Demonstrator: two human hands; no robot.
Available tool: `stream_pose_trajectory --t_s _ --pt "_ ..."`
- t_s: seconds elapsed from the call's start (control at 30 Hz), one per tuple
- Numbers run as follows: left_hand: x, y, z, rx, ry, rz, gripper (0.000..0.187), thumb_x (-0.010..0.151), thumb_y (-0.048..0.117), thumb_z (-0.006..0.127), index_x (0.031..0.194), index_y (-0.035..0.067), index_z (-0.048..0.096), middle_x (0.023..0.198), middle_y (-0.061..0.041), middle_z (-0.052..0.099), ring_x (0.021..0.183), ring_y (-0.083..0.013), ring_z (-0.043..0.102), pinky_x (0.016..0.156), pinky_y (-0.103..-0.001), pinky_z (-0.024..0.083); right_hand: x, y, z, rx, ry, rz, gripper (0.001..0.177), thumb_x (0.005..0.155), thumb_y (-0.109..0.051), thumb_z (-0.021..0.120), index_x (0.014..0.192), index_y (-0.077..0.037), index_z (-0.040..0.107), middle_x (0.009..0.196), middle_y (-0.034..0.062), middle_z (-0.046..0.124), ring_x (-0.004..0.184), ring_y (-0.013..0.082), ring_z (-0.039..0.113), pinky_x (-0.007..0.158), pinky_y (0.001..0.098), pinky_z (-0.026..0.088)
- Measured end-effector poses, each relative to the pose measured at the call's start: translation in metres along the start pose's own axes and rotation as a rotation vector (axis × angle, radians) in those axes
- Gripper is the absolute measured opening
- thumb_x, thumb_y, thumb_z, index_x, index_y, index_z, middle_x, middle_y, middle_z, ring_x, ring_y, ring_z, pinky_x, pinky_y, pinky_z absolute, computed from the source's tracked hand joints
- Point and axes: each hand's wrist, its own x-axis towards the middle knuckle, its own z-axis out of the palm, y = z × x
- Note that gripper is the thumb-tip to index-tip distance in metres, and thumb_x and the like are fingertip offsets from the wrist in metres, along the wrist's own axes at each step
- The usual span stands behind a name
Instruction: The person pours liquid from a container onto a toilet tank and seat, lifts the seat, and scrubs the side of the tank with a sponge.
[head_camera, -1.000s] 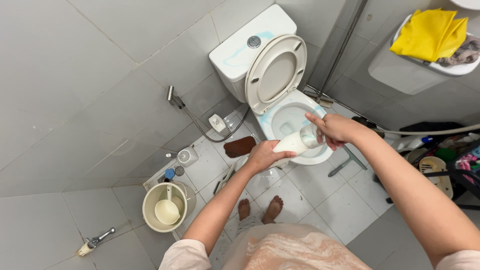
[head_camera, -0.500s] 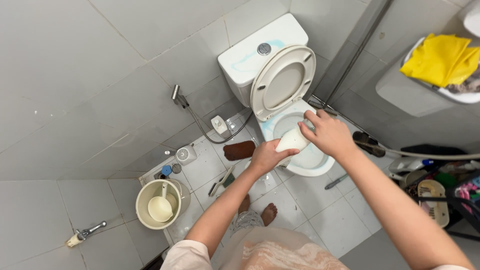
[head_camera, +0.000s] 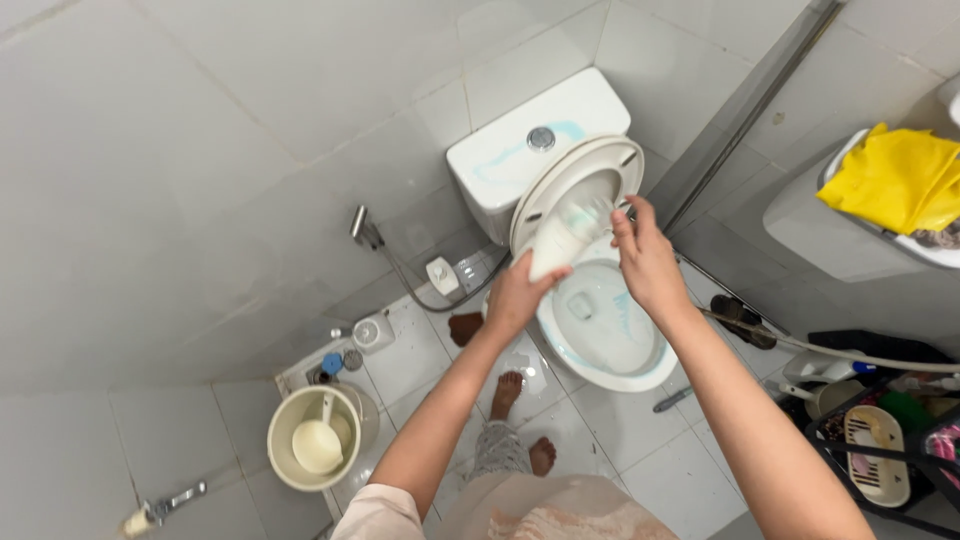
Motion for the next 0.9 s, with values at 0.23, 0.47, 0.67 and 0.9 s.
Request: stream_pose_trajectory --t_s 0.23,0.47,0.67,0.9 --pt "0.145 0.008 -0.020 -0.146 0.102 0.179 0.056 0.083 0.046 0.081 0.123 0.009 0.067 0.115 -0.014 0.070 0.104 -0.0324 0.065 0.084 -0.042 0.050 0.063 -0.006 -0.016 0.161 0.166 0.054 0.051 0.107 -0.045 0.044 0.137 -0.006 0.056 0.096 0.0114 0.071 0.074 0.0202 0.065 0.070 0.0342 0.054" --pt "0.250 0.045 -0.040 -0.164 0.084 0.044 0.049 0.074 0.045 0.082 0.110 0.013 0.076 0.107 -0.007 0.063 0.093 -0.0227 0.068 0.082 -0.039 0.055 0.094 0.023 -0.023 0.104 0.188 0.153 0.038 0.105 -0.034 0.052 0.125 -0.005 0.066 0.096 0.0114 0.071 0.075 0.0195 0.066 0.073 0.0349 0.055" --pt "0.274 0.034 -0.018 -0.172 0.100 0.102 0.049 0.074 0.040 0.086 0.109 0.008 0.076 0.105 -0.010 0.061 0.091 -0.0244 0.065 0.085 -0.037 0.054 0.105 0.040 -0.024 -0.031 0.169 0.132 0.030 0.101 -0.026 0.057 0.121 -0.007 0.070 0.107 0.0108 0.068 0.081 0.0199 0.064 0.078 0.0364 0.054" --pt "0.239 0.023 -0.014 -0.351 0.081 0.085 0.047 0.078 0.040 0.083 0.109 0.005 0.075 0.113 -0.009 0.059 0.102 -0.0235 0.062 0.094 -0.036 0.052 0.118 0.023 0.000 -0.025 0.078 0.120 0.027 0.102 -0.025 0.059 0.119 -0.009 0.071 0.109 0.0089 0.067 0.085 0.0188 0.064 0.081 0.0350 0.054"
